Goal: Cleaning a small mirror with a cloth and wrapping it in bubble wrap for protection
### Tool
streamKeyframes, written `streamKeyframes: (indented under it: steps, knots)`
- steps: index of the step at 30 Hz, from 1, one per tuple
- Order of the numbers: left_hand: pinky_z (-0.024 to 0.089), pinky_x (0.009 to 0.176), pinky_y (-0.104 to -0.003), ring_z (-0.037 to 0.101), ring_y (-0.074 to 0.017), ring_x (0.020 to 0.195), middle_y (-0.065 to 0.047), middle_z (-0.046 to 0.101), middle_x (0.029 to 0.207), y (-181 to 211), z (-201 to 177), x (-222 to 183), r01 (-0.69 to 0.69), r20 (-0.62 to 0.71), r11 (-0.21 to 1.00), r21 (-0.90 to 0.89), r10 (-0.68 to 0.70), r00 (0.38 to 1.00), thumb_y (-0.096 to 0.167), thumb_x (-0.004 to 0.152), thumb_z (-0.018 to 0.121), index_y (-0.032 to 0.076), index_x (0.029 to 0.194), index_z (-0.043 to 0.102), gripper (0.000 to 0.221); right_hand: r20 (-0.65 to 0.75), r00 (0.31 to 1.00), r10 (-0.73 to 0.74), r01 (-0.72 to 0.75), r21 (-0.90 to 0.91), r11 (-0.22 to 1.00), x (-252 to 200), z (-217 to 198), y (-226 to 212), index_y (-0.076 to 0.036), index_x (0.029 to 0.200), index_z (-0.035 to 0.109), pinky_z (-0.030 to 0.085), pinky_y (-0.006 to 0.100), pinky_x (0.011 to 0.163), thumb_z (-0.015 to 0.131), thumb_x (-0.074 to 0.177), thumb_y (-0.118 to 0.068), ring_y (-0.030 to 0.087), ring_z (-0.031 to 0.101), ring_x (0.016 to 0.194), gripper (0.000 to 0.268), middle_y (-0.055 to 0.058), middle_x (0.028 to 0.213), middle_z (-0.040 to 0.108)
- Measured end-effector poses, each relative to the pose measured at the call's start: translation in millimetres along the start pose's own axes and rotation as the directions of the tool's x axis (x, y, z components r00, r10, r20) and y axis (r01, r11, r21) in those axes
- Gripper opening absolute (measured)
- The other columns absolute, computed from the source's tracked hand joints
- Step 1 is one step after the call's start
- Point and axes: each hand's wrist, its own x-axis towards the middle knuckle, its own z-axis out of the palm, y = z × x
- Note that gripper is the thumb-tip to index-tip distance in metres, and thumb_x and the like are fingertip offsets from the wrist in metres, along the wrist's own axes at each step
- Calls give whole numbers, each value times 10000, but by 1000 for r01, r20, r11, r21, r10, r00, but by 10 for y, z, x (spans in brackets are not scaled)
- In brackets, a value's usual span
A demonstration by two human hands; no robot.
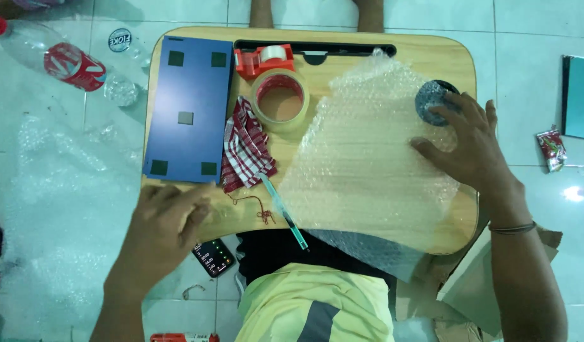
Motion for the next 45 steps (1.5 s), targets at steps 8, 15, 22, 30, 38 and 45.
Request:
streamKeyframes:
  steps: [8, 15, 22, 30, 38, 45]
  knots:
    - [414, 805, -369, 500, -189, 662, -56, 675, 747, 236, -106, 706, -223, -92, 969, -106, 214, 973, 63, 844, 784, 35, 1128, 745, 288, 77, 997, -18, 13, 57, 998, -24, -230, -186, -69, 1285, 689, 46, 648, 1276, 834, 750, -437, 415, 425, 1470, 664, 215, 1523, 525]
    - [410, 828, -373, 589, -178, 744, 21, 665, 752, 431, -25, 1389, -429, -128, 891, -147, 412, 902, 114, 922, 797, 80, 1158, 703, 257, 22, 989, -145, 143, 74, 987, 626, -81, -353, 38, 1539, 437, 197, 603, 1215, 666, 987, -410, 460, 405, 1424, 747, 299, 1512, 481]
    - [419, 807, -389, 643, -202, 820, -48, 720, 872, 503, 270, 1888, -471, -145, 858, -206, 450, 881, 134, 947, 763, 55, 1158, 734, 227, -32, 967, -254, 255, 21, 967, 929, 273, -494, 111, 1491, 479, 221, 636, 1142, 681, 980, -315, 494, 407, 1347, 695, 342, 1475, 459]
    - [410, 937, -410, 586, -202, 935, 34, 725, 882, 615, 611, 2460, -425, -85, 877, -225, 417, 905, 218, 956, 735, 98, 1132, 727, 213, -63, 992, -110, 111, 16, 994, 938, 325, -565, -13, 1174, 703, 330, 495, 1079, 777, 949, -442, 364, 460, 1275, 490, 204, 1355, 555]
    - [416, 934, -487, 602, -287, 1022, -76, 695, 1084, 593, 1232, 2937, -406, -2, 914, -8, 406, 914, 213, 858, 777, 101, 1111, 754, 277, -186, 967, -173, 191, 82, 978, 904, 317, -596, -60, 1083, 663, 345, 453, 1052, 812, 822, -157, 296, 524, 1137, 315, 92, 1172, 620]
    - [412, 887, -484, 691, -252, 781, -16, 755, 770, 628, 1378, 3122, -280, 112, 957, -76, 287, 951, 297, 876, 790, 87, 1055, 770, 277, -192, 964, -182, 198, 68, 978, 900, 400, -530, -98, 1030, 642, 320, 468, 1083, 833, 832, -179, 277, 545, 1120, 286, 69, 1119, 634]
